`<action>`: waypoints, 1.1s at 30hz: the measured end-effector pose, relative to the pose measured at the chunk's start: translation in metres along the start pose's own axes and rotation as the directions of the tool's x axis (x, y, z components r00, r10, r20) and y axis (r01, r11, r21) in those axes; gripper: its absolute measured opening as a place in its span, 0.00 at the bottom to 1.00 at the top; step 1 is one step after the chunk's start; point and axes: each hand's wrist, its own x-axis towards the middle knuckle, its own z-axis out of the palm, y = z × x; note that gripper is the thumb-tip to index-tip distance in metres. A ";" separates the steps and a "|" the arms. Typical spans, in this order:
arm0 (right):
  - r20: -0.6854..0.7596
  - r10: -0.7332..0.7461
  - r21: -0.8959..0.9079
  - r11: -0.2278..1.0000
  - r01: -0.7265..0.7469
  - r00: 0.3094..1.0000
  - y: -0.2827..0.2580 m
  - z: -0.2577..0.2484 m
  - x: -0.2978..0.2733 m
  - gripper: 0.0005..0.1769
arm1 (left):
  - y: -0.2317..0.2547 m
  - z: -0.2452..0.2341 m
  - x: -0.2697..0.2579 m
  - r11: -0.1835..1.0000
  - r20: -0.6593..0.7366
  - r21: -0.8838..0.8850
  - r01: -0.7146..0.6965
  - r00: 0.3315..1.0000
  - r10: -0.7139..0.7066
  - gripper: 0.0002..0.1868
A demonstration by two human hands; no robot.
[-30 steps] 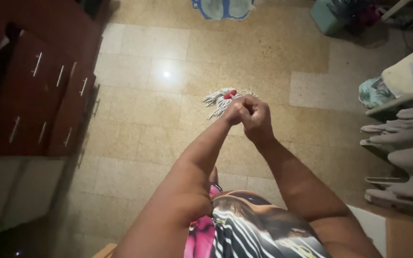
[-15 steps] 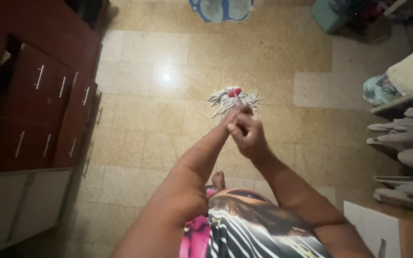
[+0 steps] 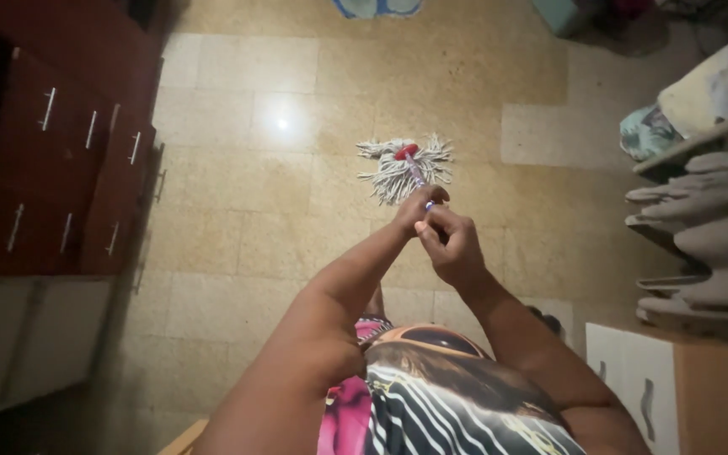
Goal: Assembling or repairing a mop handle by fitting and screwing the parts together.
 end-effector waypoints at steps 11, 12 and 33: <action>0.073 -0.037 -0.003 0.999 0.037 0.997 -0.023 -0.045 -0.083 0.10 | 0.093 0.057 -0.071 0.994 0.133 -0.064 0.090 0.988 -0.080 0.12; 0.089 -0.020 -0.038 0.999 0.023 0.996 -0.018 -0.045 -0.090 0.10 | 0.094 0.064 -0.078 0.992 0.118 -0.079 0.095 0.989 -0.085 0.12; -0.043 -0.212 -0.010 0.977 0.212 0.976 0.040 -0.071 -0.079 0.09 | 0.102 0.103 -0.031 0.941 -0.050 -0.332 0.065 0.995 -0.086 0.13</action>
